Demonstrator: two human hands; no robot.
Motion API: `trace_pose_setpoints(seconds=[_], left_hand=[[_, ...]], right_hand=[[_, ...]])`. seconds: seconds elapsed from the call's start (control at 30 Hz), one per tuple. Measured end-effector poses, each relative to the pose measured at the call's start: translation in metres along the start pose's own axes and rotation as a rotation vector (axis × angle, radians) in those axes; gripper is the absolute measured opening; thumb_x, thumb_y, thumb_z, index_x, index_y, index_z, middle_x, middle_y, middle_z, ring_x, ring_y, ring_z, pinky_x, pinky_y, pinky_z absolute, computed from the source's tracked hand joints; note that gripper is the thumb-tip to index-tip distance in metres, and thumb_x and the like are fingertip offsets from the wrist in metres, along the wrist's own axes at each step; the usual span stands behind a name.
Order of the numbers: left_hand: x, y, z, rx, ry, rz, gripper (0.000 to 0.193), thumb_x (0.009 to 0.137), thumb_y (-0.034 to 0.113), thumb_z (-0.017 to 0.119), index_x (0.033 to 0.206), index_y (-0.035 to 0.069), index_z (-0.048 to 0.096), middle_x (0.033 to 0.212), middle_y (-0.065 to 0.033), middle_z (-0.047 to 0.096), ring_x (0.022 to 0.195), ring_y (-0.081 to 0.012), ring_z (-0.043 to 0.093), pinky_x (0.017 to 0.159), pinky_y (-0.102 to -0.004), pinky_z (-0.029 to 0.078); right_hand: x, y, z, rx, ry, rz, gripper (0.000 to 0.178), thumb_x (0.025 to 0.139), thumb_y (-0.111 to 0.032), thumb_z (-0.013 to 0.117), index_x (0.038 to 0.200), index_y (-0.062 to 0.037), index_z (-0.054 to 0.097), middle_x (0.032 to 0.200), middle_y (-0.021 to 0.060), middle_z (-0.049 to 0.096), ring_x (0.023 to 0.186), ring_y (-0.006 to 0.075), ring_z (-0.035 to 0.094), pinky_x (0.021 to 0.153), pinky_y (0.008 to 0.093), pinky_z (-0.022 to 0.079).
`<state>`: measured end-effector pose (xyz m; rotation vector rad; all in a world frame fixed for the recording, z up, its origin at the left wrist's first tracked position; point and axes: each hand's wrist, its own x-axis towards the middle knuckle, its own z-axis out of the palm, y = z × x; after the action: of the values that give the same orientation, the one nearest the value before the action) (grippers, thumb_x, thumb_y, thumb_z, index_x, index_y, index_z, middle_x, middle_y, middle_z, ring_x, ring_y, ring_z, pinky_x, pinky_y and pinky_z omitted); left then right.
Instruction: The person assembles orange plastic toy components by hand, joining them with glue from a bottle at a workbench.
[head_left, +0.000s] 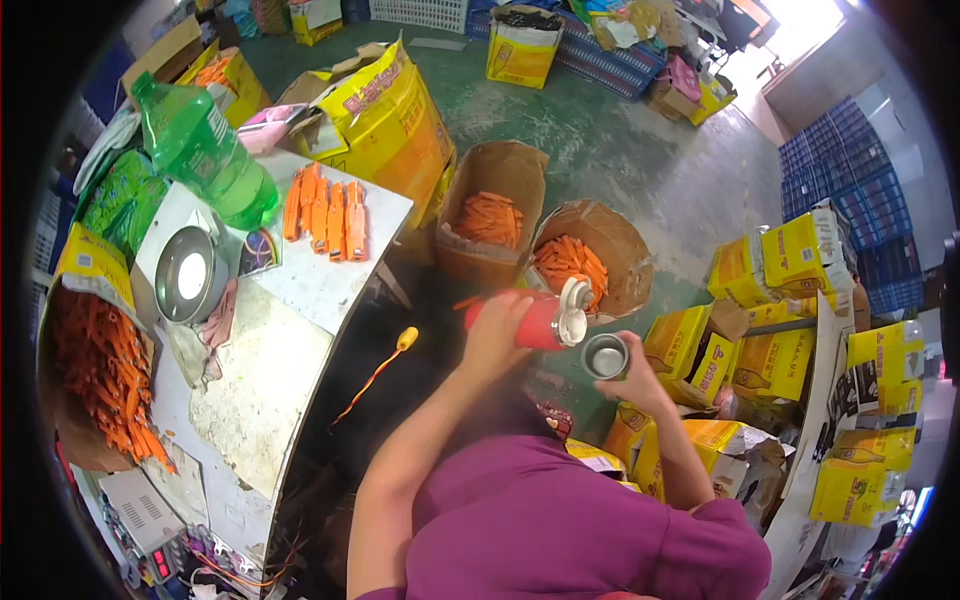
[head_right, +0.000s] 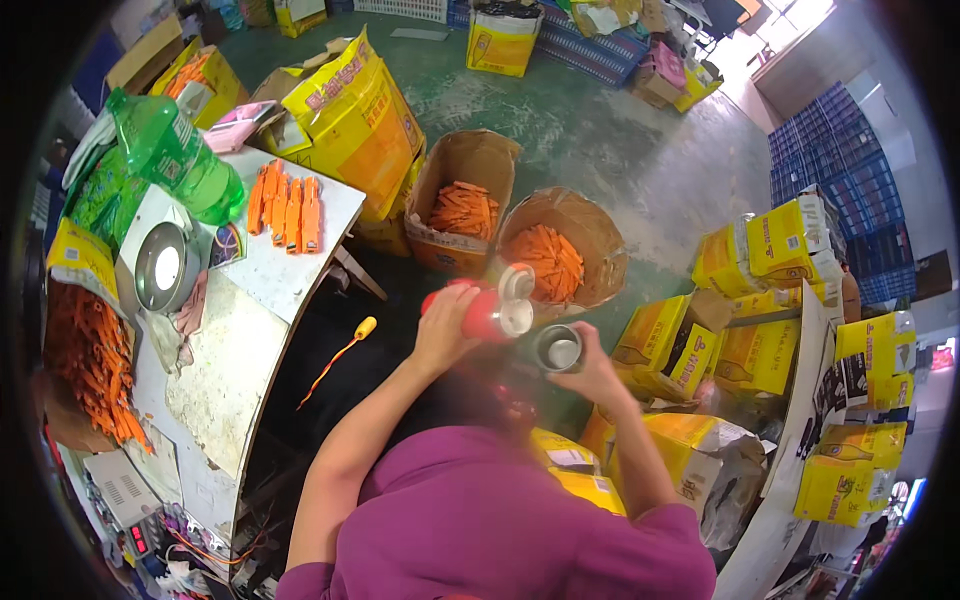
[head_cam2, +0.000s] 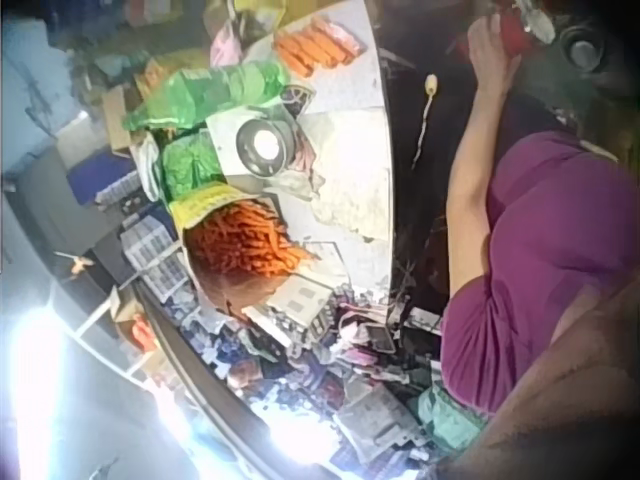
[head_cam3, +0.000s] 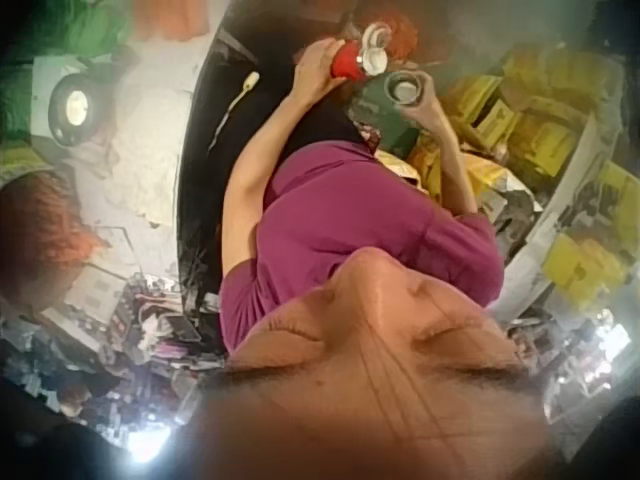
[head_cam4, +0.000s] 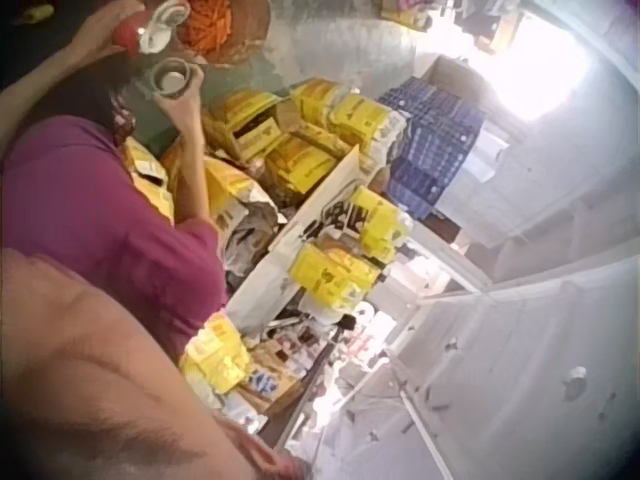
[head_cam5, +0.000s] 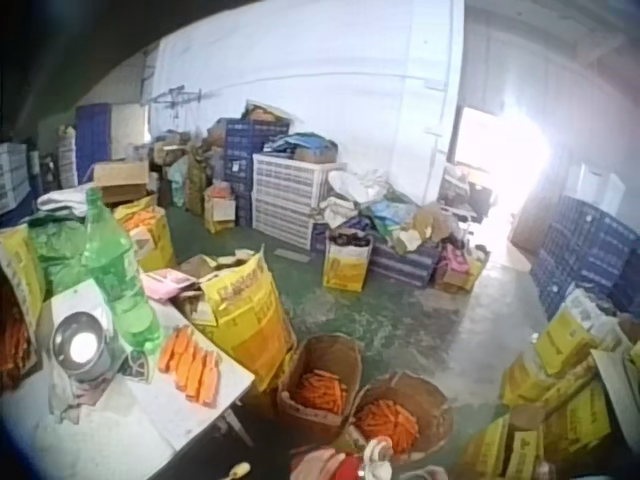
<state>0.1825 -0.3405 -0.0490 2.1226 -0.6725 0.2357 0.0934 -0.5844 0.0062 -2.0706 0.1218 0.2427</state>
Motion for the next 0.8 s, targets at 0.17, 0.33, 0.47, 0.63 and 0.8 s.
trace_pose_setpoints(seconds=[0.17, 0.33, 0.47, 0.63, 0.8], left_hand=[[0.042, -0.002, -0.039, 0.369, 0.087, 0.326, 0.07, 0.052, 0.015, 0.073, 0.116, 0.013, 0.044, 0.116, -0.0152, 0.045, 0.108, -0.034, 0.045, 0.093, -0.0459, 0.036], [0.077, 0.001, -0.074, 0.569, 0.075, 0.524, 0.06, 0.059, 0.018, 0.068, 0.115, 0.019, 0.046, 0.117, -0.0155, 0.045, 0.108, -0.0331, 0.045, 0.096, -0.0483, 0.032], [0.088, 0.005, -0.091, 0.61, 0.061, 0.573, 0.052, 0.067, 0.019, 0.062, 0.117, 0.023, 0.045, 0.118, -0.0157, 0.045, 0.109, -0.0324, 0.045, 0.097, -0.0498, 0.029], [0.096, 0.006, -0.105, 0.67, 0.03, 0.628, 0.053, 0.072, 0.017, 0.056, 0.122, 0.029, 0.041, 0.119, -0.015, 0.045, 0.11, -0.0316, 0.045, 0.098, -0.0513, 0.029], [0.101, 0.009, -0.113, 0.748, 0.019, 0.659, 0.051, 0.072, 0.016, 0.054, 0.12, 0.031, 0.042, 0.118, -0.014, 0.045, 0.112, -0.0303, 0.044, 0.097, -0.0504, 0.03]], right_hand=[[0.017, -0.022, 0.044, 0.152, 0.187, -0.145, 0.088, 0.057, -0.009, 0.077, 0.127, -0.006, 0.024, 0.12, 0.0119, 0.04, 0.113, 0.0199, 0.042, 0.095, 0.0312, 0.035], [0.034, -0.057, 0.043, 0.099, 0.259, -0.074, 0.089, 0.057, -0.024, 0.079, 0.126, -0.0015, 0.027, 0.113, 0.0152, 0.049, 0.107, 0.0247, 0.049, 0.092, 0.0338, 0.038], [0.041, -0.071, 0.041, 0.06, 0.283, -0.148, 0.088, 0.057, -0.025, 0.079, 0.125, -0.0011, 0.029, 0.112, 0.0165, 0.05, 0.104, 0.0277, 0.051, 0.09, 0.0349, 0.039], [0.044, -0.076, 0.043, -0.266, 0.348, -0.202, 0.083, 0.056, -0.026, 0.079, 0.122, -0.0008, 0.035, 0.114, 0.0176, 0.047, 0.106, 0.0304, 0.048, 0.09, 0.0371, 0.039], [0.043, -0.081, 0.048, -0.137, 0.31, -0.172, 0.083, 0.055, -0.025, 0.079, 0.122, -0.0002, 0.036, 0.115, 0.018, 0.046, 0.11, 0.0303, 0.045, 0.092, 0.0372, 0.037]])
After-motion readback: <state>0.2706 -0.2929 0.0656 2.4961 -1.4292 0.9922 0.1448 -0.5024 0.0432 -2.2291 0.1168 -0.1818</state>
